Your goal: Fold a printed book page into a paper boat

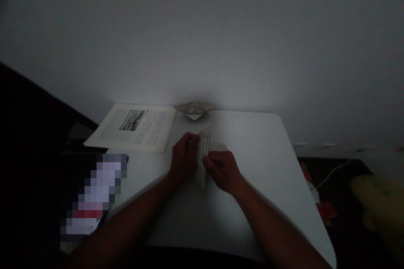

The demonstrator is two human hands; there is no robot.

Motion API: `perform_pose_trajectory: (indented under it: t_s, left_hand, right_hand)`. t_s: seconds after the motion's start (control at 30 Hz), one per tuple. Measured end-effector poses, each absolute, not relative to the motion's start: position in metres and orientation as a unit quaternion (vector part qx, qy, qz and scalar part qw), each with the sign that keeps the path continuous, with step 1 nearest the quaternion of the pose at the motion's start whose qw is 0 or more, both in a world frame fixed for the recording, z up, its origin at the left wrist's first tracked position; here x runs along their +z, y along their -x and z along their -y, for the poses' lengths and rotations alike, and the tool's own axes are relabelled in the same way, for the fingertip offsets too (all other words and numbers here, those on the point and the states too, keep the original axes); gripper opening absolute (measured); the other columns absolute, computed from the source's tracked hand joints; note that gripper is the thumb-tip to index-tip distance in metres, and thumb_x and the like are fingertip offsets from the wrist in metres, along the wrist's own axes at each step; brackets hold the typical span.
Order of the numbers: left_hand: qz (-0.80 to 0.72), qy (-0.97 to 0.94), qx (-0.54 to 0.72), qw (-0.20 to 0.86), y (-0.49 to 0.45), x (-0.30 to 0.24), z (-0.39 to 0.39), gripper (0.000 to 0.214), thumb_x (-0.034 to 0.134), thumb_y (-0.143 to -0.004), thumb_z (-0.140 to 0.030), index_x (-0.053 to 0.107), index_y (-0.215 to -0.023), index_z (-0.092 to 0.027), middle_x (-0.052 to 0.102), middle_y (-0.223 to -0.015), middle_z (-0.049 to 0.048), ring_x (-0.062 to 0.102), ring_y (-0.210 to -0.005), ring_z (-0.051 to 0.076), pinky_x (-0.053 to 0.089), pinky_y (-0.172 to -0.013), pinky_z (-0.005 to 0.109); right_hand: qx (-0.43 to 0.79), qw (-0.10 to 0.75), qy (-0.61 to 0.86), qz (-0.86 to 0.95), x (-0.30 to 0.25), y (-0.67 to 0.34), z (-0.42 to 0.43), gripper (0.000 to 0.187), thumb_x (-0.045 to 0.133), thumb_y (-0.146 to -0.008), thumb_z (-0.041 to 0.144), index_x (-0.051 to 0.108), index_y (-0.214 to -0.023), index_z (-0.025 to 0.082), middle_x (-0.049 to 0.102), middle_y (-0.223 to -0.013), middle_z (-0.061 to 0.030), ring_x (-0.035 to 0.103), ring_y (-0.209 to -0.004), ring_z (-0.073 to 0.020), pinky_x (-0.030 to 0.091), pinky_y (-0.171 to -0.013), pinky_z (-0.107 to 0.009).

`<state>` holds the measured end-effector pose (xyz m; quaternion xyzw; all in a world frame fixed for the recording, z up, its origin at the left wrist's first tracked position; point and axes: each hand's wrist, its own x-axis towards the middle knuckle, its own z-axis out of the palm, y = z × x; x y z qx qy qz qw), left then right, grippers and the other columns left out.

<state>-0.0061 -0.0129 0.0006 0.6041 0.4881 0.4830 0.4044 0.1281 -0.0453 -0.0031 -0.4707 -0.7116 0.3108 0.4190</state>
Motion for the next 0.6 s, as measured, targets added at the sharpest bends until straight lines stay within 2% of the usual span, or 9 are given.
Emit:
perform_pose_trajectory:
  t_s: [0.1,0.23,0.47,0.6]
  left_hand:
    - [-0.483,-0.587,0.501,0.414,0.0073,0.0016,0.0126,0.031,0.041,-0.090,-0.041,0.049,-0.072,-0.017,0.049,-0.062,-0.0039,0.044,-0.058,0.010,0.035,-0.054,0.021]
    - [-0.475,-0.567,0.501,0.449,0.0080,0.0026,0.0129,0.032,0.042,-0.090,-0.043,0.048,-0.071,-0.017,0.046,-0.061,-0.0045,0.042,-0.057,0.009,0.034,-0.053,0.021]
    - [-0.462,-0.572,0.492,0.467,0.0063,0.0018,0.0137,0.033,0.040,-0.090,-0.040,0.042,-0.066,-0.018,0.040,-0.061,-0.0048,0.038,-0.057,0.009,0.034,-0.054,0.021]
    - [-0.452,-0.568,0.498,0.473,0.0079,-0.0001,0.0120,0.033,0.041,-0.091,-0.039,0.042,-0.066,-0.018,0.039,-0.061,-0.0047,0.038,-0.058,0.009,0.034,-0.055,0.020]
  right_hand:
    - [0.367,0.433,0.472,0.674,-0.0054,-0.1293,0.0450,0.041,0.048,-0.085,0.044,0.049,-0.053,0.019,0.040,-0.052,0.0027,0.037,-0.051,-0.0103,0.033,-0.048,-0.024]
    - [0.463,0.471,0.458,0.595,-0.0081,-0.1308,0.0424,0.032,0.051,-0.083,0.046,0.064,-0.071,0.020,0.060,-0.066,-0.0016,0.055,-0.065,-0.0153,0.046,-0.063,-0.027]
    - [0.515,0.481,0.471,0.530,-0.0115,-0.1315,0.0385,0.027,0.065,-0.073,0.047,0.069,-0.075,0.020,0.065,-0.069,-0.0022,0.058,-0.066,-0.0156,0.049,-0.063,-0.028]
    - [0.520,0.484,0.475,0.520,-0.0130,-0.1324,0.0394,0.024,0.066,-0.072,0.043,0.069,-0.073,0.019,0.067,-0.067,-0.0020,0.060,-0.062,-0.0148,0.050,-0.060,-0.028]
